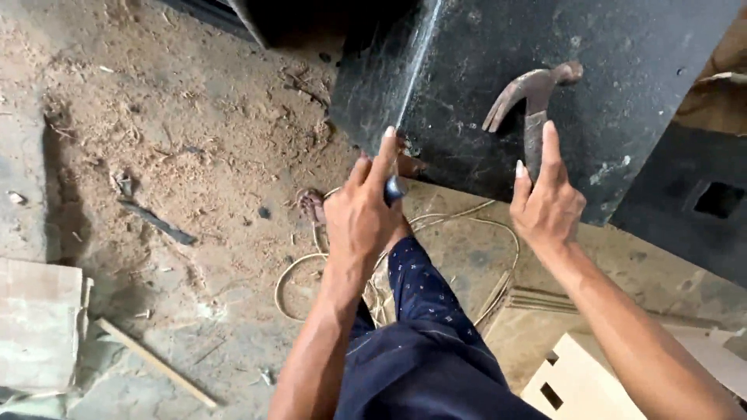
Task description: Using a hammer and a chisel to remove excess wood filler from the joints and edges of a wooden speaker cabinet.
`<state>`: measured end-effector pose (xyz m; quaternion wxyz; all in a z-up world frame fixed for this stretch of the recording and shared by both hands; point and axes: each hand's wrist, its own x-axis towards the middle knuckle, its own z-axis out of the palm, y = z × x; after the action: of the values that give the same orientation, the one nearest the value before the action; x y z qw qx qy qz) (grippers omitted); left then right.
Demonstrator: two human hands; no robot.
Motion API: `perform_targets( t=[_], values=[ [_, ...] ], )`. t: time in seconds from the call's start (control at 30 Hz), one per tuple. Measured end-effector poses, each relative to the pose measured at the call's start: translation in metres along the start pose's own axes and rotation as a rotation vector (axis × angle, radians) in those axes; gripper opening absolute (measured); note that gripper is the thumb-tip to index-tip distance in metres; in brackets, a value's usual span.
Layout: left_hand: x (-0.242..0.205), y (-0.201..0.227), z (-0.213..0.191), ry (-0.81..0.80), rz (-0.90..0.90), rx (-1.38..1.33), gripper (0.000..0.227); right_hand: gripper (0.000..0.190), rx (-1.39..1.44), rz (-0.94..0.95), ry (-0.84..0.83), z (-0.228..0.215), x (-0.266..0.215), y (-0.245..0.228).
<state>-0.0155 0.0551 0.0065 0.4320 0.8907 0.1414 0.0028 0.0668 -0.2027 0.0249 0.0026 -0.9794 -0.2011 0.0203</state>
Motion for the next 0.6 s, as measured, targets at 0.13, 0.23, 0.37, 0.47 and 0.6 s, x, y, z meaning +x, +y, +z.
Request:
perform_targets(
  t=[0.13,0.23,0.37,0.47,0.6],
  values=[
    [0.004,-0.029,0.012,0.015,0.174,0.155,0.078,0.062,0.034,0.021,-0.024,0.004,-0.002,0.006],
    [0.002,-0.042,0.017,0.037,0.272,0.184,0.062,0.064,-0.009,0.040,-0.063,0.005,-0.006,0.007],
    [0.000,-0.040,0.010,-0.112,0.495,0.086,0.035,0.064,0.015,0.026,-0.043,0.006,-0.004,0.009],
    [-0.030,-0.035,0.022,-0.367,0.503,0.027,0.037,0.066,-0.009,0.021,-0.048,0.005,-0.002,0.007],
    [-0.032,-0.019,0.022,-0.057,0.264,-0.038,0.058,0.064,-0.015,0.028,-0.031,0.008,-0.004,0.008]
  ],
)
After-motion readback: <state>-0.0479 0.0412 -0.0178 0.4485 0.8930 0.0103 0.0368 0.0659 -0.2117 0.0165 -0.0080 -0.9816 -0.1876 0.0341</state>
